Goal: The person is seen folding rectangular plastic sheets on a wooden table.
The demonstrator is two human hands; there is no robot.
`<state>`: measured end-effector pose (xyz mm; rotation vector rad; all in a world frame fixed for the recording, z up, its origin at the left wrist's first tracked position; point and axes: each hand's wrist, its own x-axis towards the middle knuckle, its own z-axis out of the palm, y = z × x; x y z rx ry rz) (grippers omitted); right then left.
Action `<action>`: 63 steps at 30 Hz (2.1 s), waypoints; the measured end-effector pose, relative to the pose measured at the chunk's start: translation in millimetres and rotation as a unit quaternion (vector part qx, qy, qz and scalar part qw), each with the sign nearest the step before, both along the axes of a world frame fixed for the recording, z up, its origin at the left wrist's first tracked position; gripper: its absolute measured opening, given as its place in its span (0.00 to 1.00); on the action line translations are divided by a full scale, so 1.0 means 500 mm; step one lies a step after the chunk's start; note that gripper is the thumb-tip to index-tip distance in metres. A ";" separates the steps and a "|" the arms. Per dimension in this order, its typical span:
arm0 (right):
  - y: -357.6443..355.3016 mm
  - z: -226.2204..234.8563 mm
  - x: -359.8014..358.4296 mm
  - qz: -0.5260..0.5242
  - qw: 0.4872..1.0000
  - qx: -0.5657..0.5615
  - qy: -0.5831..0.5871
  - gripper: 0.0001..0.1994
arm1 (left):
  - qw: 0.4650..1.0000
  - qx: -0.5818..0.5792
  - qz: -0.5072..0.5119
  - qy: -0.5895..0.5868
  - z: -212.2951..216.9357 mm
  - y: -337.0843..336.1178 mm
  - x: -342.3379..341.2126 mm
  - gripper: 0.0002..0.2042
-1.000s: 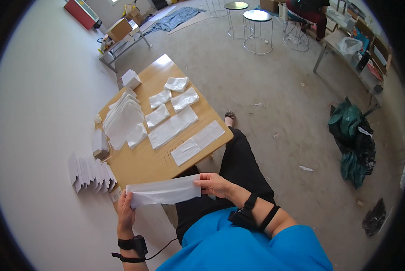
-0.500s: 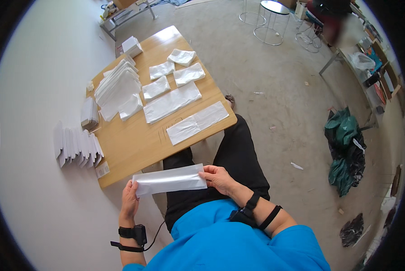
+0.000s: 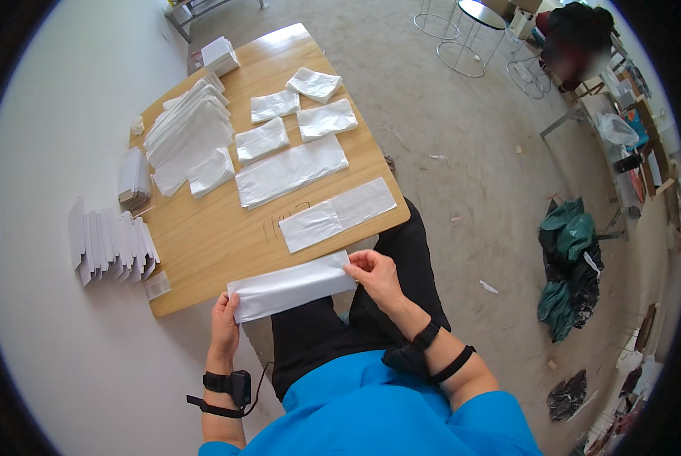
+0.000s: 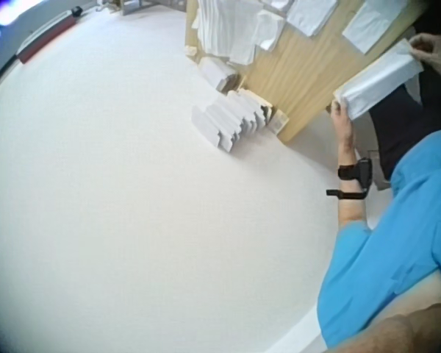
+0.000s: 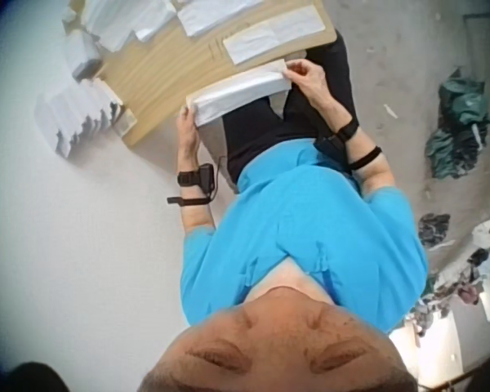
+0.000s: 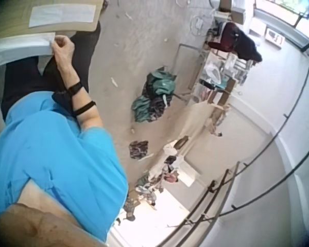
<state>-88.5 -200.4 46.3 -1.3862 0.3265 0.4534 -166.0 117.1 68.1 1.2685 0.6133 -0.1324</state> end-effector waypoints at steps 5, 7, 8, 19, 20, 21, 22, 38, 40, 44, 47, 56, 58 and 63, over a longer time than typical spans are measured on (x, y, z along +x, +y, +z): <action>0.018 -0.020 0.106 -0.009 0.994 -0.095 -0.054 0.09 | 1.000 0.002 0.028 -0.010 -0.035 0.006 0.077 0.07; 0.030 -0.034 0.136 -0.012 0.991 -0.121 -0.060 0.10 | 0.999 -0.001 0.034 -0.015 -0.054 0.015 0.105 0.07; 0.037 -0.040 0.148 -0.012 0.985 -0.152 -0.086 0.10 | 0.999 0.008 0.040 -0.026 -0.064 0.020 0.120 0.07; 0.099 -0.043 0.210 -0.044 0.941 -0.288 -0.173 0.16 | 0.996 0.091 0.007 -0.012 -0.113 0.058 0.182 0.09; 0.098 -0.043 0.213 -0.038 0.938 -0.299 -0.174 0.16 | 0.994 0.109 0.010 -0.008 -0.113 0.052 0.185 0.09; 0.098 -0.045 0.215 -0.031 0.934 -0.309 -0.176 0.16 | 0.992 0.126 0.013 -0.005 -0.112 0.048 0.189 0.09; 0.098 -0.048 0.217 -0.031 0.935 -0.309 -0.174 0.16 | 0.992 0.127 0.012 -0.003 -0.111 0.049 0.190 0.09; 0.107 -0.054 0.230 -0.015 0.922 -0.348 -0.169 0.13 | 0.900 0.432 -0.056 0.015 -0.109 0.025 0.210 0.09; 0.108 -0.055 0.231 -0.011 0.921 -0.349 -0.170 0.13 | 0.892 0.447 -0.062 0.026 -0.106 0.025 0.211 0.09; 0.107 -0.058 0.233 -0.012 0.920 -0.354 -0.166 0.14 | 0.855 0.515 -0.053 0.034 -0.077 0.014 0.220 0.10; 0.100 -0.060 0.236 -0.020 0.918 -0.359 -0.164 0.14 | 0.826 0.560 -0.064 0.007 -0.023 -0.040 0.242 0.09; 0.114 -0.068 0.235 -0.011 0.913 -0.362 -0.186 0.15 | 0.945 0.285 -0.149 -0.056 -0.124 -0.276 0.316 0.08; 0.105 -0.069 0.233 -0.024 0.915 -0.356 -0.188 0.15 | 0.945 0.283 -0.160 -0.040 -0.134 -0.281 0.322 0.08; 0.099 -0.056 0.214 -0.033 0.930 -0.326 -0.167 0.13 | 0.962 0.210 -0.175 0.017 -0.135 -0.266 0.325 0.08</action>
